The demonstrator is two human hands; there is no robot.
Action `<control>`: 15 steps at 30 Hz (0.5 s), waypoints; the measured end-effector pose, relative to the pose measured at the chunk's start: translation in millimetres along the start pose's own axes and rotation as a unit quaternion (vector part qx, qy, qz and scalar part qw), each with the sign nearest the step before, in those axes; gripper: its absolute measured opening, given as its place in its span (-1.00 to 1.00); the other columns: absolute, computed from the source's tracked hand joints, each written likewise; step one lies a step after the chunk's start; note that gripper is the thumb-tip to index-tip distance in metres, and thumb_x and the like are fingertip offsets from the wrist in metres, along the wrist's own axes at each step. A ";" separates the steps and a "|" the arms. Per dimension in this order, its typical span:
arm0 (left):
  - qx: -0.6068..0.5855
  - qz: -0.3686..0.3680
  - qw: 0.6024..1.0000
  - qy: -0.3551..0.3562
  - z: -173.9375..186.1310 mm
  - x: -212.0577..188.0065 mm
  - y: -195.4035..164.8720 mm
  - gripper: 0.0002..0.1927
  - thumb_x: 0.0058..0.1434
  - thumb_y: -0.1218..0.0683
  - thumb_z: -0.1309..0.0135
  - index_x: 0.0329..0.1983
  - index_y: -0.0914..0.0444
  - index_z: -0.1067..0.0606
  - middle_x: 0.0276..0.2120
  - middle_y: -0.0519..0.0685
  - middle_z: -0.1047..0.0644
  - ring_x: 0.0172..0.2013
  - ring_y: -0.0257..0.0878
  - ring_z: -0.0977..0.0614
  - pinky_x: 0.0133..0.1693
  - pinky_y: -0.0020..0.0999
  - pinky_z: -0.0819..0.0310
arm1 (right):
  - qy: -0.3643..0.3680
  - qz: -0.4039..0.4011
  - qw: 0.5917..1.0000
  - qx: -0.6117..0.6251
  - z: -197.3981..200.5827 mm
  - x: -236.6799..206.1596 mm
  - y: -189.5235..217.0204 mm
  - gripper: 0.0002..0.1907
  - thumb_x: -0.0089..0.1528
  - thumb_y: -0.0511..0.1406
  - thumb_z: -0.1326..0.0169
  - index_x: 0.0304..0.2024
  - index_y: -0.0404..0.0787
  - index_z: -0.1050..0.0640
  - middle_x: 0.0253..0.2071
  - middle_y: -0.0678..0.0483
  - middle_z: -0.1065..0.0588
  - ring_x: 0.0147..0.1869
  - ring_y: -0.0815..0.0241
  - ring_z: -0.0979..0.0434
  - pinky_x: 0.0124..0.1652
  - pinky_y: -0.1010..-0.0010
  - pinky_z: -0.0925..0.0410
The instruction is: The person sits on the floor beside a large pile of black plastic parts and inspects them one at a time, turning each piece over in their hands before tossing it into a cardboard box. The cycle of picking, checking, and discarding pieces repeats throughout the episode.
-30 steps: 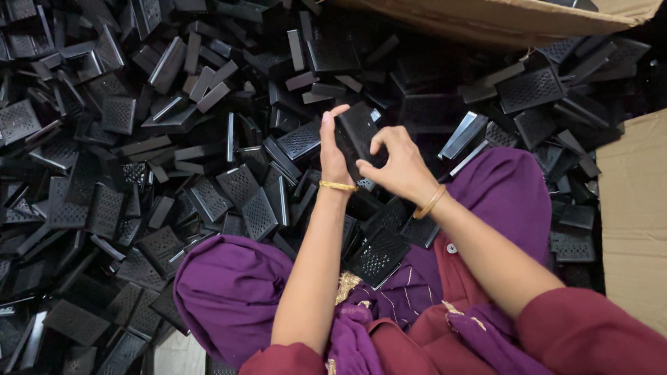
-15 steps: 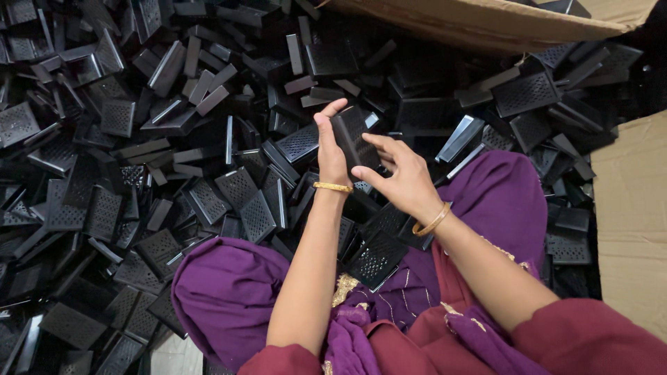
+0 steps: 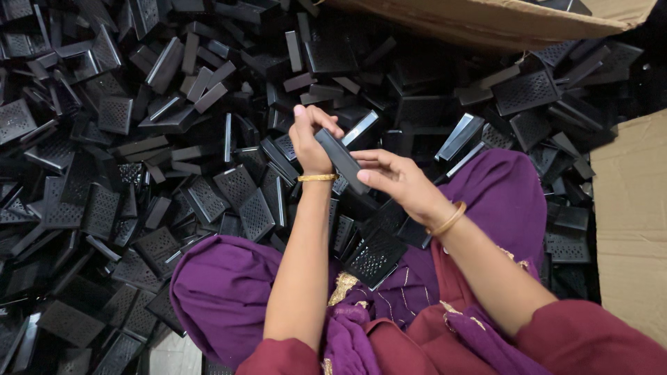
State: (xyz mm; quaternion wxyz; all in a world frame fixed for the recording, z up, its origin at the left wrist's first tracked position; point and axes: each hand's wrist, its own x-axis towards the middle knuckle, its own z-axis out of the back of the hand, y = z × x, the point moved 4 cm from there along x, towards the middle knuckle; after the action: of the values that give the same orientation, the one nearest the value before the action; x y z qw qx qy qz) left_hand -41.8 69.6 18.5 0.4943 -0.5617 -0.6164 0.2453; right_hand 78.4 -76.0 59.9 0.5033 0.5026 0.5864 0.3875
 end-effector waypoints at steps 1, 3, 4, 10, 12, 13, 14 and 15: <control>0.002 0.008 0.999 -0.040 2.1 0.7 0.4 -0.29 0.57 -0.20 0.43 -0.58 0.30 -0.38 -0.62 -0.01 -0.42 -0.54 -0.24 -0.49 -0.12 -0.31 -0.50 | -0.006 0.015 1.000 -0.015 -6.0 -3.3 1.0 -0.45 0.22 -0.32 -0.22 0.26 -0.30 -0.48 0.18 0.00 -0.55 0.20 0.28 -0.56 0.17 0.45 -0.42; 0.004 0.024 0.992 -0.120 4.3 1.3 1.3 -0.29 0.55 -0.21 0.42 -0.60 0.29 -0.36 -0.65 -0.01 -0.43 -0.57 -0.25 -0.50 -0.19 -0.30 -0.51 | -0.072 0.159 0.972 -0.155 -16.6 -11.5 11.0 -0.37 0.17 -0.36 -0.30 0.26 -0.37 -0.43 0.20 -0.03 -0.50 0.24 0.23 -0.51 0.20 0.41 -0.38; -0.008 0.048 0.991 -0.128 3.0 1.5 2.8 -0.29 0.54 -0.21 0.45 -0.60 0.29 -0.37 -0.65 -0.01 -0.44 -0.57 -0.24 -0.50 -0.24 -0.30 -0.48 | -0.104 0.229 0.942 -0.223 -21.9 -16.2 15.5 -0.33 0.14 -0.38 -0.34 0.27 -0.40 -0.40 0.22 -0.05 -0.48 0.27 0.20 -0.49 0.22 0.39 -0.36; 0.173 0.015 0.983 -0.066 3.9 -7.0 -8.5 -0.27 0.52 -0.21 0.55 -0.52 0.31 -0.44 -0.56 -0.03 -0.51 -0.47 -0.21 -0.54 -0.25 -0.33 -0.40 | -0.148 0.183 0.962 -0.137 -2.9 -8.1 5.3 -0.54 0.23 -0.44 -0.26 0.18 -0.40 -0.51 -0.02 0.09 -0.60 0.03 0.35 -0.60 0.08 0.49 -0.48; 0.259 -0.028 0.962 -0.083 7.2 -12.2 -11.5 -0.26 0.55 -0.21 0.53 -0.54 0.32 -0.40 -0.61 -0.01 -0.44 -0.51 -0.18 -0.46 -0.31 -0.30 -0.34 | -0.123 0.147 0.974 -0.118 8.7 -2.4 0.6 -0.54 0.22 -0.45 -0.25 0.17 -0.40 -0.51 -0.03 0.11 -0.59 0.01 0.37 -0.59 0.06 0.50 -0.48; 0.266 -0.026 0.960 -0.085 8.0 -14.2 -9.7 -0.27 0.55 -0.21 0.53 -0.54 0.32 -0.38 -0.61 -0.01 -0.42 -0.52 -0.18 -0.45 -0.32 -0.29 -0.32 | -0.110 0.129 0.979 -0.110 12.8 -0.4 -1.3 -0.55 0.22 -0.45 -0.25 0.17 -0.40 -0.51 -0.04 0.12 -0.59 0.00 0.39 -0.59 0.06 0.51 -0.48; 0.274 -0.025 0.957 -0.088 9.0 -15.5 -7.7 -0.27 0.55 -0.20 0.53 -0.55 0.33 -0.37 -0.62 -0.01 -0.41 -0.53 -0.18 -0.44 -0.32 -0.28 -0.30 | -0.100 0.123 0.981 -0.112 14.7 0.4 -1.5 -0.54 0.21 -0.45 -0.25 0.17 -0.40 -0.51 -0.03 0.12 -0.59 0.00 0.39 -0.59 0.06 0.51 -0.48; 0.284 -0.023 0.954 -0.092 10.0 -16.4 -5.5 -0.28 0.55 -0.20 0.53 -0.56 0.33 -0.35 -0.62 0.00 -0.40 -0.53 -0.18 -0.43 -0.33 -0.27 -0.29 | -0.090 0.116 0.983 -0.113 15.6 0.8 -0.8 -0.54 0.21 -0.45 -0.25 0.17 -0.40 -0.51 -0.03 0.11 -0.59 0.00 0.39 -0.59 0.06 0.51 -0.48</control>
State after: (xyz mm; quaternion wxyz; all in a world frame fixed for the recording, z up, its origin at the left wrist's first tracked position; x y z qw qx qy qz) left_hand -55.2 55.4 13.8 0.5797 -0.3593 -0.5769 0.4494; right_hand 93.5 -76.3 55.9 0.5594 0.5402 0.4283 0.4602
